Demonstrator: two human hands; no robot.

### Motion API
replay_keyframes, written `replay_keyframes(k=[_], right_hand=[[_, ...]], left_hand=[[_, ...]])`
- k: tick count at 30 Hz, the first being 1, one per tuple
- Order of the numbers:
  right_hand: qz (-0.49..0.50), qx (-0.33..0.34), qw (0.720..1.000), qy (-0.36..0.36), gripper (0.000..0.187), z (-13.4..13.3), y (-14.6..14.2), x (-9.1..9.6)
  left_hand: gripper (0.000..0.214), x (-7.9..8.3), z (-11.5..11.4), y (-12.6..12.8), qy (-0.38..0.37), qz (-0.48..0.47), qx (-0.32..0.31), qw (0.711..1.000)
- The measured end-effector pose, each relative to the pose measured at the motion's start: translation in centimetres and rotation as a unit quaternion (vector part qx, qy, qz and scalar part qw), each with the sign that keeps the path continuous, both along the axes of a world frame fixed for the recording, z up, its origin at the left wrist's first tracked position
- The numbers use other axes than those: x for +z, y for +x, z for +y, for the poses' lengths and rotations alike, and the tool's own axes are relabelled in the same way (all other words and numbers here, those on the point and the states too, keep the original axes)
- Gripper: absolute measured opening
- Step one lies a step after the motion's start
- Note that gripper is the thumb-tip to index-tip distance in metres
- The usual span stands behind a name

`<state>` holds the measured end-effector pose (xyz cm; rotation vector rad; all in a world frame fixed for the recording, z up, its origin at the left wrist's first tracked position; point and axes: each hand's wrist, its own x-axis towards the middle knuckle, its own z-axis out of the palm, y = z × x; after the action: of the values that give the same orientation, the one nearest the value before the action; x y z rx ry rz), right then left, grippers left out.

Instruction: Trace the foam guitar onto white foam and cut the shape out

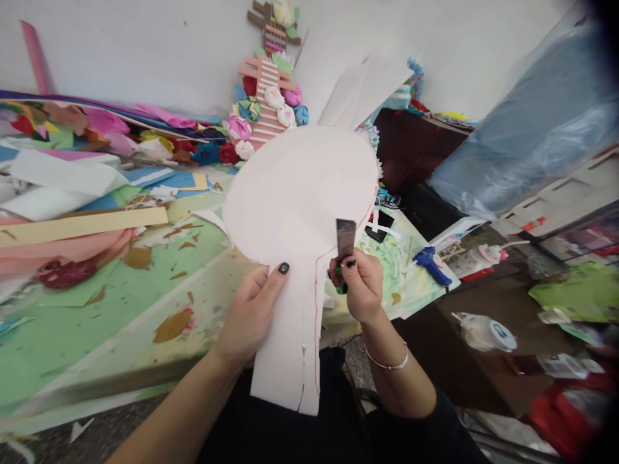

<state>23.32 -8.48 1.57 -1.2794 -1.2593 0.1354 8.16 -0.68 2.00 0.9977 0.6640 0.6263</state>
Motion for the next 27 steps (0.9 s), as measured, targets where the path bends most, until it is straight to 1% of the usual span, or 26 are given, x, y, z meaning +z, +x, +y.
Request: replay_keyframes(k=[3,5,11,16,19,21,25,27], right_hand=[[0.071,-0.005,0.996,0.045,0.033,0.0,0.6,0.0],[0.102,-0.006,0.993,0.061,0.034,0.1,1.2,0.1],[0.147,0.035,0.988,0.036,0.033,0.9,2.2,-0.1],[0.186,0.058,0.98,0.041,0.029,1.6,2.1,-0.5],[0.175,0.065,0.981,0.043,0.031,1.6,1.8,-0.6],[0.148,0.068,0.986,0.032,0.032,1.4,1.4,-0.6],[0.047,0.07,0.996,-0.03,0.036,0.8,0.3,-0.5],[0.016,0.066,0.997,-0.044,0.037,0.6,-0.2,-0.7]], left_hand=[[0.033,0.0,0.2,0.0,0.01,-0.008,0.009,1.0],[0.034,-0.1,0.3,-0.1,0.013,-0.007,0.012,1.0],[0.036,-0.8,0.6,-0.1,0.049,0.016,0.03,0.998],[0.034,-1.1,0.6,-0.1,0.052,0.006,0.026,0.998],[0.033,-1.2,0.6,-0.1,0.057,-0.006,0.025,0.998],[0.033,-1.2,0.7,-0.1,0.059,-0.011,0.035,0.998],[0.035,-1.3,0.6,0.0,0.055,-0.016,0.05,0.997],[0.034,-1.4,0.6,0.0,0.055,-0.017,0.05,0.997]])
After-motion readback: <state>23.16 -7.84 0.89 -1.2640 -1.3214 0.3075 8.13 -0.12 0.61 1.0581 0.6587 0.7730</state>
